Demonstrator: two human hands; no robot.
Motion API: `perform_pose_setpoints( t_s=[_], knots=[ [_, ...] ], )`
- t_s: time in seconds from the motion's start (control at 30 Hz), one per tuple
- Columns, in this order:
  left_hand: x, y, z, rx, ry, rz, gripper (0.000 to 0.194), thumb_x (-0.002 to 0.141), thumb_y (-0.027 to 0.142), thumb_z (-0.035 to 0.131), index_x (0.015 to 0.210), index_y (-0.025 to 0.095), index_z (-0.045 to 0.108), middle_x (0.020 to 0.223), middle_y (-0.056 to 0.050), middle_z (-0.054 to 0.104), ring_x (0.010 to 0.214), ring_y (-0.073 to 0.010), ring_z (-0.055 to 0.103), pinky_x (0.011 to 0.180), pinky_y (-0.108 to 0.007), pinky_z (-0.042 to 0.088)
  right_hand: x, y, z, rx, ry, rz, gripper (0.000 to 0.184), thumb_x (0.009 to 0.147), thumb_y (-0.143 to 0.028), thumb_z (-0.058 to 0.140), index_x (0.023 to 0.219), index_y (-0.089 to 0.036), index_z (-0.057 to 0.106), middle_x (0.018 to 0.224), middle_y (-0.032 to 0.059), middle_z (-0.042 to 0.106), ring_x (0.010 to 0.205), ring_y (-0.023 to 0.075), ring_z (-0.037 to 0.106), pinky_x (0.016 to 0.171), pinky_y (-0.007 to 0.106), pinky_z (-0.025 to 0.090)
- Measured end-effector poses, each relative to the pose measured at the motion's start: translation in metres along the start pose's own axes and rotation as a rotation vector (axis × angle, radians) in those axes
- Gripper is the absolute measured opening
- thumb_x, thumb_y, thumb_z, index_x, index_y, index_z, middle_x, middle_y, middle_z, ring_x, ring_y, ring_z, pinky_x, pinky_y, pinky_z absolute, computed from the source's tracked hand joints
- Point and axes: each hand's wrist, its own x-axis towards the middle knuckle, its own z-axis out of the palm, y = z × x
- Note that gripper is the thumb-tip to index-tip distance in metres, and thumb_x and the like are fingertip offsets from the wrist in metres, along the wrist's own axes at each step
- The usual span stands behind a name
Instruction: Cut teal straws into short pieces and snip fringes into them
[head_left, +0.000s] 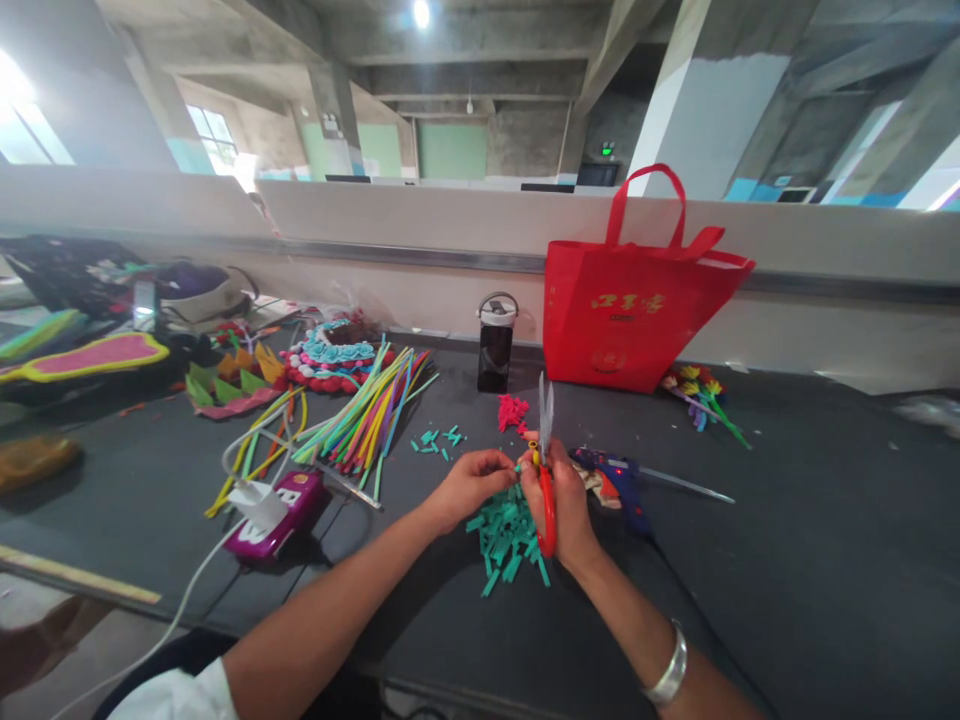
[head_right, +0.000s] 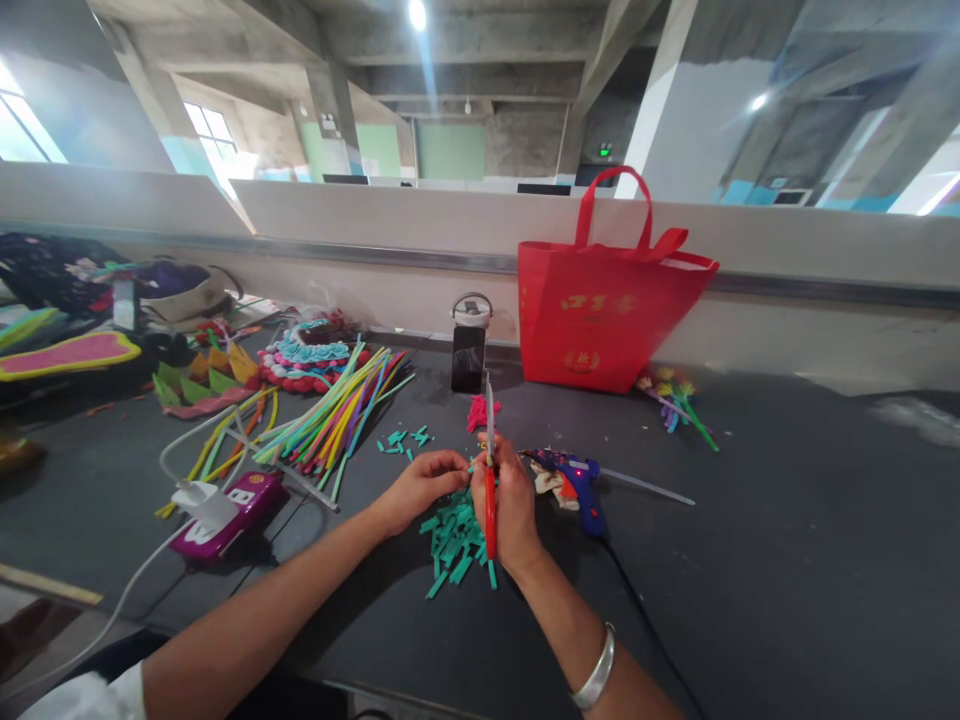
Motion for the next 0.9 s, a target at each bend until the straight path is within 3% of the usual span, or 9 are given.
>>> perform_pose_setpoints(
  t_s=[0.1, 0.2, 0.37, 0.43, 0.5, 0.6, 0.67, 0.8, 0.9],
  knots=[
    [-0.001, -0.002, 0.000, 0.090, -0.012, 0.018, 0.017, 0.072, 0.034, 0.069, 0.070, 0.017, 0.067, 0.061, 0.001, 0.057, 0.057, -0.0109, 0.046, 0.058, -0.023, 0.036, 0.005, 0.001, -0.004, -0.019, 0.070, 0.047, 0.027, 0.084, -0.022, 0.046, 0.110, -0.019, 0.055, 0.091, 0.0051, 0.066, 0.081, 0.0189, 0.065, 0.078, 0.033, 0.052],
    [0.000, -0.002, -0.001, 0.219, -0.020, 0.133, 0.016, 0.072, 0.032, 0.070, 0.067, 0.018, 0.068, 0.065, -0.001, 0.060, 0.066, -0.0144, 0.052, 0.066, -0.026, 0.040, 0.010, 0.002, -0.009, -0.020, 0.143, 0.060, 0.031, 0.084, -0.022, 0.045, 0.113, -0.019, 0.053, 0.086, 0.0031, 0.065, 0.076, 0.0181, 0.065, 0.075, 0.032, 0.053],
    [0.002, 0.001, -0.003, 0.279, -0.015, 0.321, 0.011, 0.072, 0.025, 0.071, 0.064, 0.018, 0.067, 0.081, -0.005, 0.060, 0.082, -0.0180, 0.055, 0.080, -0.030, 0.042, 0.009, 0.003, -0.007, -0.040, 0.118, 0.047, 0.031, 0.083, -0.023, 0.045, 0.112, -0.018, 0.055, 0.089, 0.0050, 0.066, 0.079, 0.0191, 0.065, 0.077, 0.034, 0.052],
    [0.003, 0.001, -0.004, 0.285, 0.021, 0.332, 0.005, 0.069, 0.014, 0.066, 0.072, 0.018, 0.066, 0.083, -0.004, 0.059, 0.084, -0.0174, 0.055, 0.082, -0.029, 0.042, 0.007, 0.005, -0.003, -0.050, 0.102, 0.029, 0.032, 0.084, -0.024, 0.045, 0.113, -0.017, 0.054, 0.090, 0.0060, 0.066, 0.080, 0.0199, 0.065, 0.077, 0.035, 0.052],
    [0.004, -0.001, -0.005, 0.285, 0.069, 0.327, 0.019, 0.065, 0.008, 0.061, 0.080, 0.018, 0.065, 0.081, -0.002, 0.059, 0.081, -0.0157, 0.054, 0.079, -0.028, 0.043, 0.005, 0.009, 0.000, -0.064, 0.087, -0.003, 0.032, 0.084, -0.025, 0.045, 0.114, -0.017, 0.054, 0.090, 0.0064, 0.066, 0.082, 0.0205, 0.064, 0.079, 0.036, 0.052],
    [0.006, -0.001, -0.012, 0.308, 0.153, 0.283, 0.017, 0.067, 0.013, 0.058, 0.083, 0.017, 0.063, 0.076, 0.000, 0.059, 0.073, -0.0133, 0.053, 0.071, -0.025, 0.043, 0.004, 0.012, 0.002, -0.095, 0.081, -0.032, 0.031, 0.085, -0.024, 0.045, 0.114, -0.017, 0.054, 0.091, 0.0068, 0.066, 0.085, 0.0211, 0.064, 0.082, 0.037, 0.051],
    [0.010, 0.004, -0.027, 0.360, 0.229, 0.219, 0.009, 0.073, 0.022, 0.058, 0.077, 0.016, 0.062, 0.069, 0.000, 0.059, 0.066, -0.0122, 0.052, 0.063, -0.024, 0.042, 0.004, 0.013, 0.001, -0.106, 0.093, -0.041, 0.031, 0.085, -0.023, 0.045, 0.114, -0.017, 0.055, 0.094, 0.0077, 0.067, 0.087, 0.0215, 0.063, 0.084, 0.038, 0.050],
    [0.024, 0.024, -0.080, 0.526, 0.300, 0.103, 0.022, 0.075, 0.029, 0.057, 0.090, 0.015, 0.066, 0.070, 0.000, 0.062, 0.062, -0.0136, 0.056, 0.060, -0.025, 0.045, 0.003, 0.013, 0.001, -0.098, 0.088, -0.042, 0.032, 0.085, -0.023, 0.045, 0.115, -0.016, 0.056, 0.095, 0.0081, 0.067, 0.087, 0.0217, 0.063, 0.082, 0.037, 0.050],
    [0.038, 0.029, -0.113, 0.902, 0.348, 0.133, 0.033, 0.083, 0.036, 0.049, 0.102, 0.015, 0.067, 0.096, -0.007, 0.069, 0.089, -0.0210, 0.063, 0.082, -0.033, 0.050, 0.002, 0.013, 0.001, -0.057, 0.078, -0.038, 0.034, 0.085, -0.025, 0.045, 0.117, -0.017, 0.055, 0.092, 0.0066, 0.067, 0.084, 0.0210, 0.063, 0.078, 0.035, 0.051]
  ],
)
